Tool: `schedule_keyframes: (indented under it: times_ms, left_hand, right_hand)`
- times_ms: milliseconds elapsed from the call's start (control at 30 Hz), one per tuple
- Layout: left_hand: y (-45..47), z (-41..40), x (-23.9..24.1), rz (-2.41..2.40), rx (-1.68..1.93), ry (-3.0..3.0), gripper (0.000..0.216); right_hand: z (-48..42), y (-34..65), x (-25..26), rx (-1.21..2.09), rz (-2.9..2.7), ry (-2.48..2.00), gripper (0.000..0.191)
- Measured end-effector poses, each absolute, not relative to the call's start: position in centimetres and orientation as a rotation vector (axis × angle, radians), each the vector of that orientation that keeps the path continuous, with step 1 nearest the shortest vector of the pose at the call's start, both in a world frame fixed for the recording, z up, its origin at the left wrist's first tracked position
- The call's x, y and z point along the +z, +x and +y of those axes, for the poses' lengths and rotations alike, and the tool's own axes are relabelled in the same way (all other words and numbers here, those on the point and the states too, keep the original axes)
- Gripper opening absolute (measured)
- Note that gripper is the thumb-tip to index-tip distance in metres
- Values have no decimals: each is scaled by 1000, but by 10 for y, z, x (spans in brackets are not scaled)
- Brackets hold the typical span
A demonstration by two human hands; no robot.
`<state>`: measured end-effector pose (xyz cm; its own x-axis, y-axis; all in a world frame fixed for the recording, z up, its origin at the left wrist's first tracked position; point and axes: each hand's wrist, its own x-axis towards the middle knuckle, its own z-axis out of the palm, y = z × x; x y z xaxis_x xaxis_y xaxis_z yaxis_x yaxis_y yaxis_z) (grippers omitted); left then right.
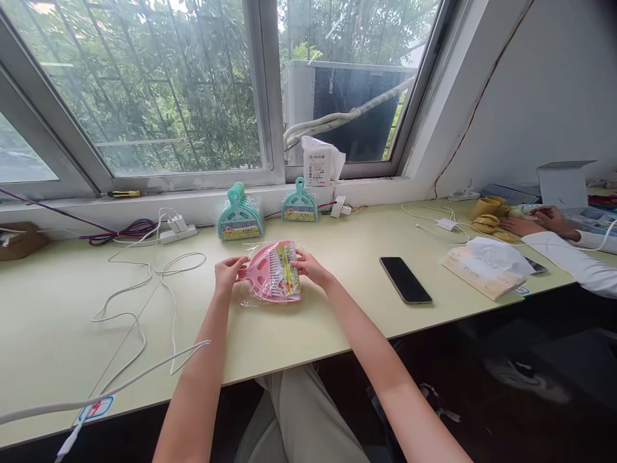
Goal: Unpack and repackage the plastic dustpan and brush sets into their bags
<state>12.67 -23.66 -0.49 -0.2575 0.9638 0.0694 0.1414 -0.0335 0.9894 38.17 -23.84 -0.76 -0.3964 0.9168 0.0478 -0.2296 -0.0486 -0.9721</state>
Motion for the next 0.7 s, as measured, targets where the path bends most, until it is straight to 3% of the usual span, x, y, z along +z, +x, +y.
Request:
schedule_keyframes:
  times_ms: [700]
  left_hand:
    - [107, -224, -16, 1520, 1764, 739, 16]
  right_hand:
    - [-234, 391, -6, 1546, -1216, -789, 42]
